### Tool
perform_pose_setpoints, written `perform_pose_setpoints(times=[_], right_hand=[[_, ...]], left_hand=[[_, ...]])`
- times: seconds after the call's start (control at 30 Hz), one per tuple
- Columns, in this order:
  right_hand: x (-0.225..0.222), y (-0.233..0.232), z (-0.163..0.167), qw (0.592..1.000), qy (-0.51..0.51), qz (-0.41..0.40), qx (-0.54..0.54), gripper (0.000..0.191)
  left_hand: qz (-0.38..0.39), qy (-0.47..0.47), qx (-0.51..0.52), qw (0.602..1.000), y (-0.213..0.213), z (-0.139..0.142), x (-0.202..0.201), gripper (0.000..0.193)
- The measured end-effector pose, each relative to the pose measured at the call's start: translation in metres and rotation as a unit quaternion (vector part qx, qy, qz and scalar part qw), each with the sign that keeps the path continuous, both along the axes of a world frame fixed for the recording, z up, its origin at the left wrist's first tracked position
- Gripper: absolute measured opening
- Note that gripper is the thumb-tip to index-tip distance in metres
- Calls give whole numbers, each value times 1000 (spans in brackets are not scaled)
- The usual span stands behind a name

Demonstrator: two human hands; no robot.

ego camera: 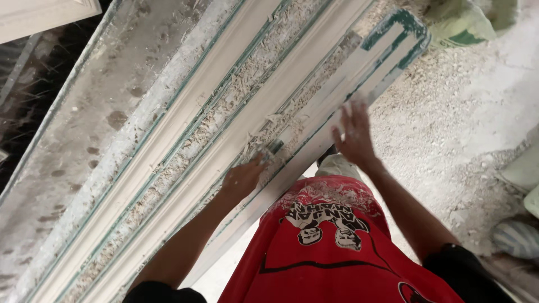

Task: The person scrapes excess dried plaster from the grooves of long decorative gypsum cornice moldings using a small handheld scraper, working along the profiles section by section and brushing loose debris aside with their hand as they progress along each molding.

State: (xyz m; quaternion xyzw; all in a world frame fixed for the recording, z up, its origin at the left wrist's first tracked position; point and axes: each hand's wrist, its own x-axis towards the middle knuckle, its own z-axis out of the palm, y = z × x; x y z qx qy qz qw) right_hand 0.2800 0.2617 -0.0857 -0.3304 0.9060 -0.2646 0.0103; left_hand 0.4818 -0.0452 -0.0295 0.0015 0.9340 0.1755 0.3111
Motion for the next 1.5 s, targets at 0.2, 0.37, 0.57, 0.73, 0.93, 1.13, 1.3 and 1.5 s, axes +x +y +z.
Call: perform_pose_setpoints(times=[0.2,0.37,0.57,0.73,0.93,1.13,1.3,1.5], right_hand=[[-115,14,-7,997,41,-6,70,62],[-124,-3,-11,997,41,-21,61,64],[-120,-3,-9,996,63,-27,65,64],[-119,-6,-6,995,68,-34,59,64],[-119,-3,0,996,62,-25,53,65],[-117,-8,-6,995,70,-47,60,63],[-117,-7,1,995,78,-42,55,63],[-117,-8,7,995,80,-37,41,62]], left_hand=[[10,-15,-21,1000,29,2,-64,61],[2,134,-16,991,31,-3,-76,54],[42,-70,-48,996,24,34,-20,68],[-21,51,-61,997,45,6,-59,55],[-12,54,-48,997,34,-2,-49,62],[-46,26,-51,997,30,20,-32,72],[-44,129,-35,990,69,-22,-115,47],[9,95,17,995,35,17,-63,44]])
